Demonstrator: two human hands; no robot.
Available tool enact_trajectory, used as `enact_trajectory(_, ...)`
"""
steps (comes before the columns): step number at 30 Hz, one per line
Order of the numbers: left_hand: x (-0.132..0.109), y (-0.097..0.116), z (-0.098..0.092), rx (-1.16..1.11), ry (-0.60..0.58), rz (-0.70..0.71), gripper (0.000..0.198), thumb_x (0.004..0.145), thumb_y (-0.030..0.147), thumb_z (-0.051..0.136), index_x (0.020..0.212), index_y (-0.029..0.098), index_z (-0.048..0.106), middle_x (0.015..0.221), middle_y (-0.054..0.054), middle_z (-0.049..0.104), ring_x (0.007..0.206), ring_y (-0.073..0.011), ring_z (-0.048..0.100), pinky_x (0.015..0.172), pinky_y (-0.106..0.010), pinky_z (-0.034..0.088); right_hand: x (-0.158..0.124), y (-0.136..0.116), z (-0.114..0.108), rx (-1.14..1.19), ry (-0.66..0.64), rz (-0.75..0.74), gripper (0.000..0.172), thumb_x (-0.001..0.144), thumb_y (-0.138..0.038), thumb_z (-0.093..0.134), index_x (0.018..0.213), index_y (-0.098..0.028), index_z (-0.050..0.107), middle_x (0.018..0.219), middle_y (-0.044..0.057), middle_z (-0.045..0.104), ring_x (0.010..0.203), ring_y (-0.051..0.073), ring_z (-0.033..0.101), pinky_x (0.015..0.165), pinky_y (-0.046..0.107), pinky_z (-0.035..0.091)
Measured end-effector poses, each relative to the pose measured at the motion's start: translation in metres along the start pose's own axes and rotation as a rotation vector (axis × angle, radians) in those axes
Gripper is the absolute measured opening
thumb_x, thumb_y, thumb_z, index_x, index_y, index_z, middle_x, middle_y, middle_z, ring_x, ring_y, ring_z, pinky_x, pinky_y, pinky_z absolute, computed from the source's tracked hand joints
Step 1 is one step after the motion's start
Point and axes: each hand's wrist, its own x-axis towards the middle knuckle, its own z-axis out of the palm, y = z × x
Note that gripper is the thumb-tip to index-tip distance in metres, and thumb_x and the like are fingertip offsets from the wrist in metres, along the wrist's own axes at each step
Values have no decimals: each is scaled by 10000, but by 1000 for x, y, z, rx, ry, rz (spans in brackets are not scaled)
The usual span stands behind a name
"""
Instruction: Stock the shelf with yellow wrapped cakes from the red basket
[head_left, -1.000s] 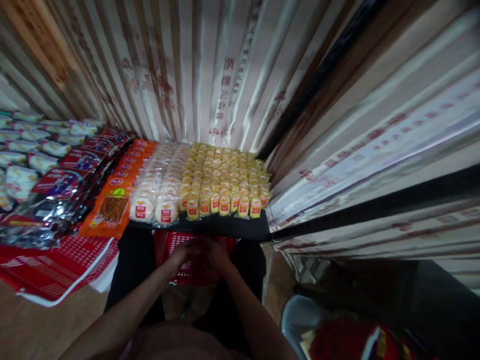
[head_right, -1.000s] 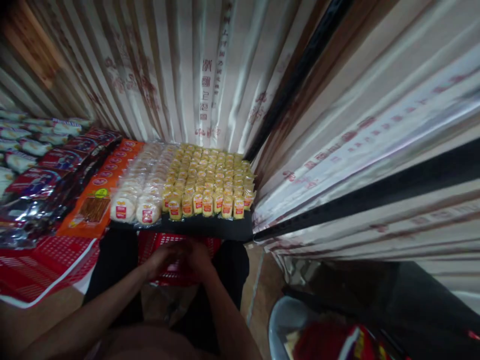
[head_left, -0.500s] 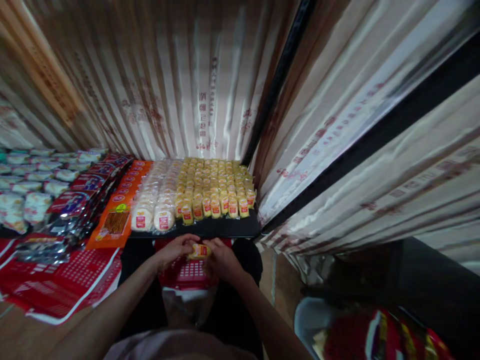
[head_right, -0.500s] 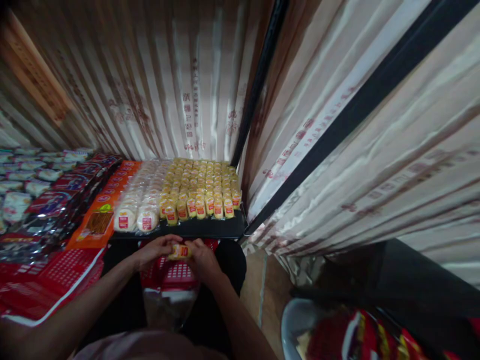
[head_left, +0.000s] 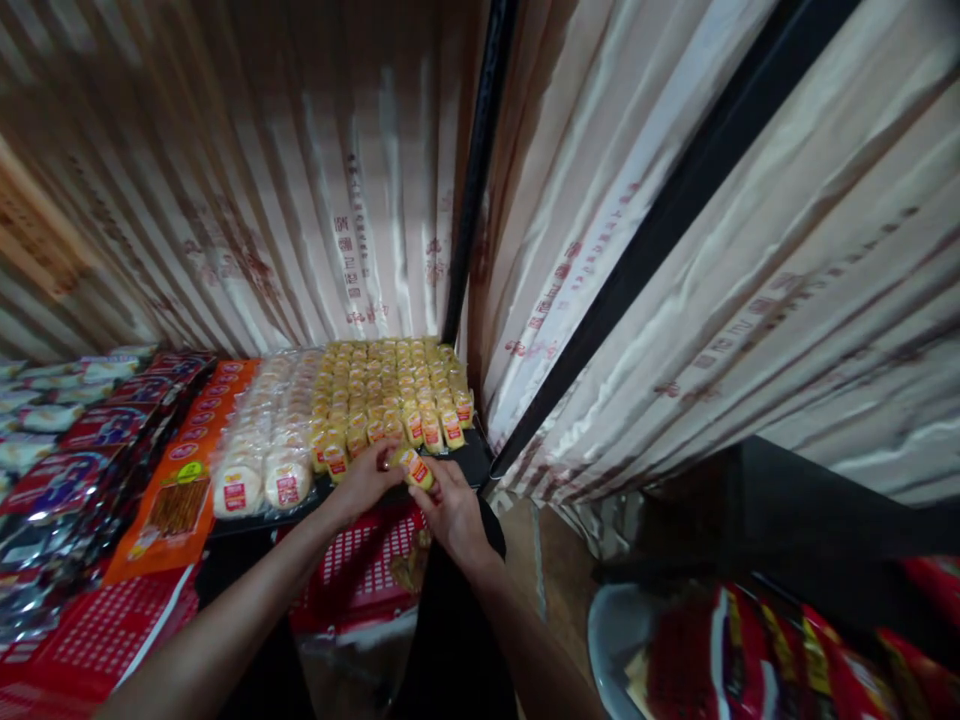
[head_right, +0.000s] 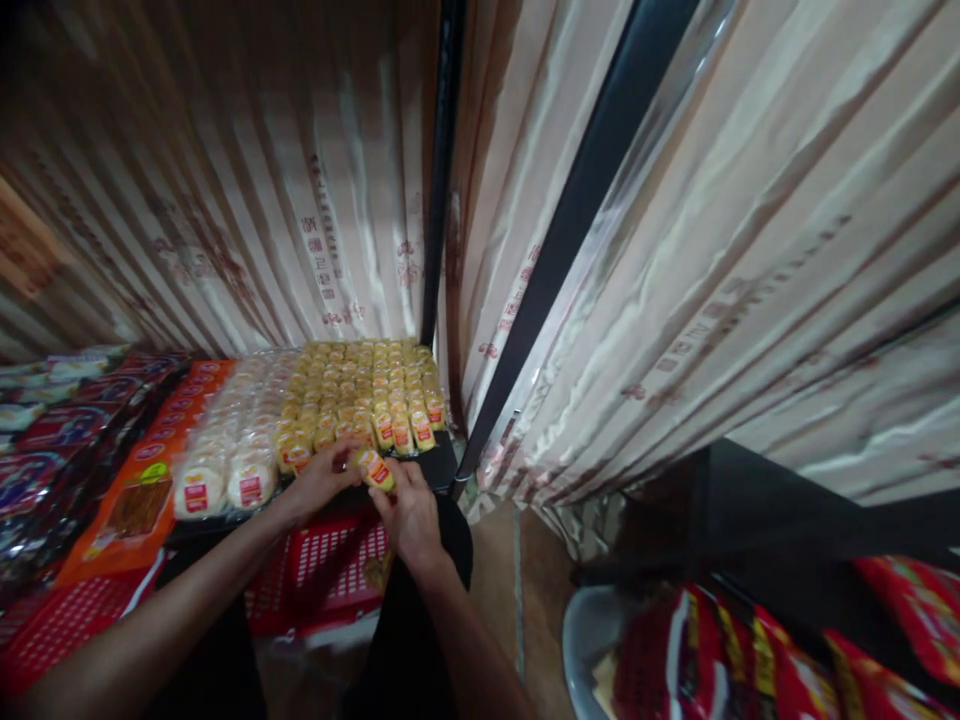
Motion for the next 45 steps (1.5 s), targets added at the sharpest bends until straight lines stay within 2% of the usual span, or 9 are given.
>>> enact_trajectory(4,22,19,16,211,12,113,352,691,180,580,1042,159,585,1000,-44,639,926,-184,567,886,-314,433,7,9,2,-80,199,41,393,835,-282,496,1211,-168,515,1060,112,569,988,221,530,873,357,456)
enact_trajectory(8,50,36,36,320,-28,179,425,706,128,535,1128,170,571,1056,-40,640,928,-168,577,879,-288,443,13,15,2,-137,365,61,486,874,-273,417,1333,-116,378,1211,149,522,1123,242,457,953,417,406)
enact_trajectory(14,90,60,63,585,-93,380,472,717,93,514,1185,141,550,1181,-87,604,1031,-192,567,929,-314,429,23,28,6,-131,454,51,564,878,-194,324,1413,-82,185,1429,161,314,1339,244,227,1063,490,279)
enact_trajectory(20,114,63,84,631,-114,437,461,736,83,509,1190,159,539,1184,-75,609,1065,-195,565,954,-339,427,36,45,9,-24,468,133,563,856,-145,302,1407,-83,199,1439,166,291,1364,224,185,1079,478,262)
enact_trajectory(26,128,48,87,661,-153,427,442,740,70,486,1168,147,562,1193,-86,604,1089,-210,562,969,-333,423,43,55,18,-7,418,220,571,841,-133,306,1401,-71,209,1439,184,282,1361,231,195,1077,466,269)
enact_trajectory(31,132,37,88,713,-164,386,441,744,78,484,1171,159,562,1173,-75,618,1054,-195,579,950,-308,430,43,61,25,-8,414,247,560,845,-155,310,1395,-92,227,1434,181,284,1354,244,212,1069,477,271)
enact_trajectory(37,133,39,87,847,-167,340,406,754,135,507,1153,172,575,1136,-79,629,1059,-221,568,948,-333,421,41,64,26,-57,390,220,549,844,-164,325,1383,-85,260,1392,171,367,1329,238,265,1072,471,266)
enact_trajectory(42,130,39,89,899,-157,396,341,743,124,505,1063,155,618,1079,-99,607,1022,-225,547,937,-343,417,39,68,32,-109,353,205,545,847,-188,328,1374,-63,275,1397,192,354,1320,253,283,1035,463,324)
enact_trajectory(45,127,38,90,923,-89,432,377,736,124,518,1104,162,592,1090,-99,556,1024,-223,514,915,-338,426,38,69,35,-120,351,212,546,837,-191,337,1363,-50,290,1389,212,353,1315,264,287,1023,468,336)
